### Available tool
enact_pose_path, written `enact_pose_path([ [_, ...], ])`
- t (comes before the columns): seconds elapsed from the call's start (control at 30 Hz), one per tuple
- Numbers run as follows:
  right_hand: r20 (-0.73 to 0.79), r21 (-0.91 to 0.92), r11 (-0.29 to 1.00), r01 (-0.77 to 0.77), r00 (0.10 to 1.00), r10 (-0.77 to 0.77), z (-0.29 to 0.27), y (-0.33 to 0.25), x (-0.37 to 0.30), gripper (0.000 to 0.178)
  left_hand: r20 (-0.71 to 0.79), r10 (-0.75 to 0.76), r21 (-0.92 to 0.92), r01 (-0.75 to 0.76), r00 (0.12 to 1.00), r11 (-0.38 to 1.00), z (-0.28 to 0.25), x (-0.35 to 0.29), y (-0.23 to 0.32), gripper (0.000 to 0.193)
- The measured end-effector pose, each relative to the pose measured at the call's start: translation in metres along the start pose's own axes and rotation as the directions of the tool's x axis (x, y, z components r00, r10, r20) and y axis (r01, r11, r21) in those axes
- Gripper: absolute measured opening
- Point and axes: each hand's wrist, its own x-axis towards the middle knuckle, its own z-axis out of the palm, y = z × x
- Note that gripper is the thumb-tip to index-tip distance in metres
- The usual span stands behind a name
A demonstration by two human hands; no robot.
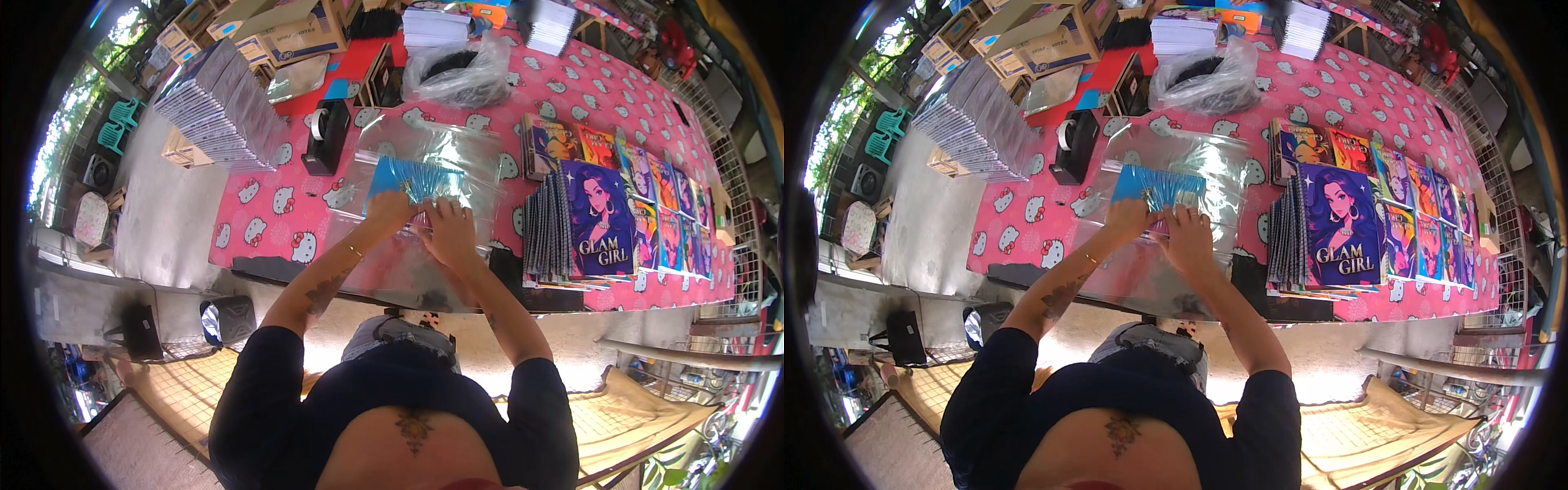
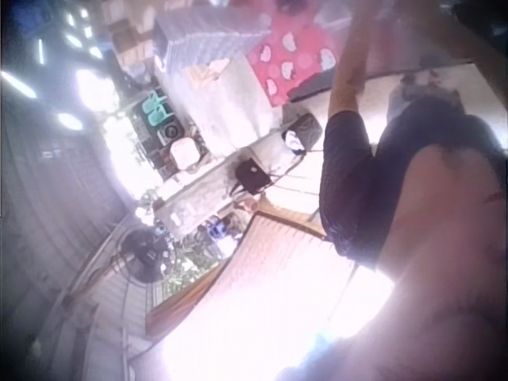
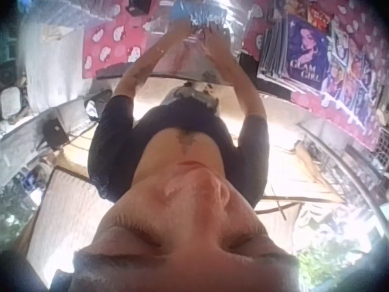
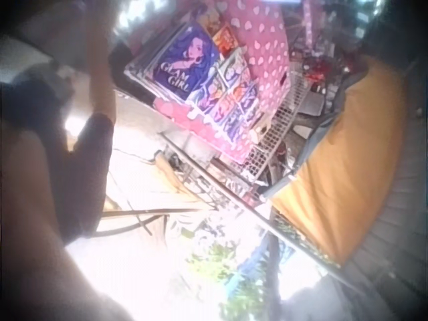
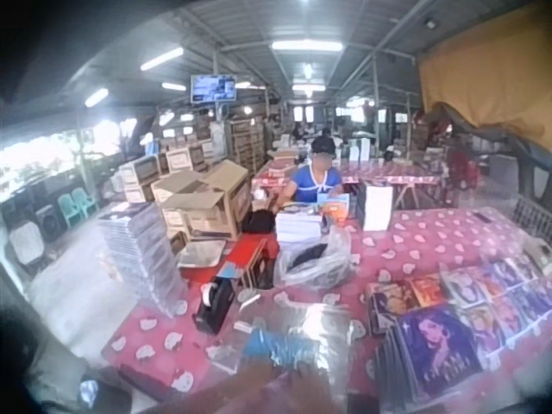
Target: The person places notebooks into plastic sleeves and seals them with tape. They take a notebook from a stack, slide it into a clear plastic bag, fold over the top, and apply a piece of tape from a dispenser before placing it onto another stack.
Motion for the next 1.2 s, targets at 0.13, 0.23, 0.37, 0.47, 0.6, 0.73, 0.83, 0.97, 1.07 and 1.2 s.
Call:
enact_pose_path([
  [0.13, 0.344, -0.013, 0.992, -0.123, 0.931, 0.120, -0.012, 0.001, 0.034, 0.043, -0.215, 0.139, -0.008, -0.144, 0.967, 0.990, 0.034, -0.031, -0.017, 0.040],
  [0.23, -0.026, -0.032, 0.996, -0.087, 0.996, 0.086, 0.020, 0.042, 0.079, 0.043, -0.467, 0.418, 0.073, -0.437, 0.779, 0.896, 0.056, -0.045, -0.011, 0.034],
  [0.37, 0.618, 0.151, 0.955, -0.257, 0.778, 0.112, 0.032, 0.110, 0.146, 0.062, -0.580, 0.584, 0.221, -0.581, 0.568, 0.784, 0.053, -0.055, -0.011, 0.031],
  [0.47, 0.735, 0.472, 0.666, -0.578, 0.675, 0.065, -0.031, 0.121, 0.174, 0.067, -0.759, 0.338, -0.103, -0.615, 0.557, 0.782, 0.016, -0.066, -0.051, 0.029],
  [0.6, 0.712, 0.648, 0.364, -0.669, 0.702, 0.022, -0.072, 0.084, 0.157, 0.064, -0.447, 0.027, -0.866, -0.440, 0.894, 0.237, -0.011, -0.029, -0.112, 0.048],
  [0.73, 0.469, 0.740, 0.487, -0.464, 0.875, 0.120, -0.090, 0.050, 0.138, 0.071, -0.278, -0.010, -0.961, -0.278, 0.961, 0.010, -0.019, -0.015, -0.134, 0.059],
  [0.83, -0.048, 0.713, 0.670, 0.208, 0.967, -0.250, -0.144, 0.008, 0.140, 0.050, -0.702, 0.072, -0.682, -0.698, 0.708, 0.219, -0.097, -0.044, -0.101, 0.051],
  [0.97, 0.103, 0.371, 0.837, 0.403, 0.877, -0.468, -0.181, -0.043, 0.145, 0.038, -0.722, 0.484, -0.171, -0.805, 0.494, 0.568, -0.165, -0.060, -0.116, 0.036],
  [1.07, 0.201, 0.340, 0.896, 0.286, 0.909, -0.366, -0.170, -0.055, 0.138, 0.032, -0.740, 0.161, -0.559, -0.730, 0.653, 0.393, -0.188, -0.038, -0.149, 0.028],
  [1.2, 0.214, 0.344, 0.886, 0.312, 0.892, -0.397, -0.161, -0.088, 0.146, 0.036, -0.590, -0.186, -0.439, -0.119, 0.786, 0.891, -0.079, 0.046, -0.272, 0.039],
])
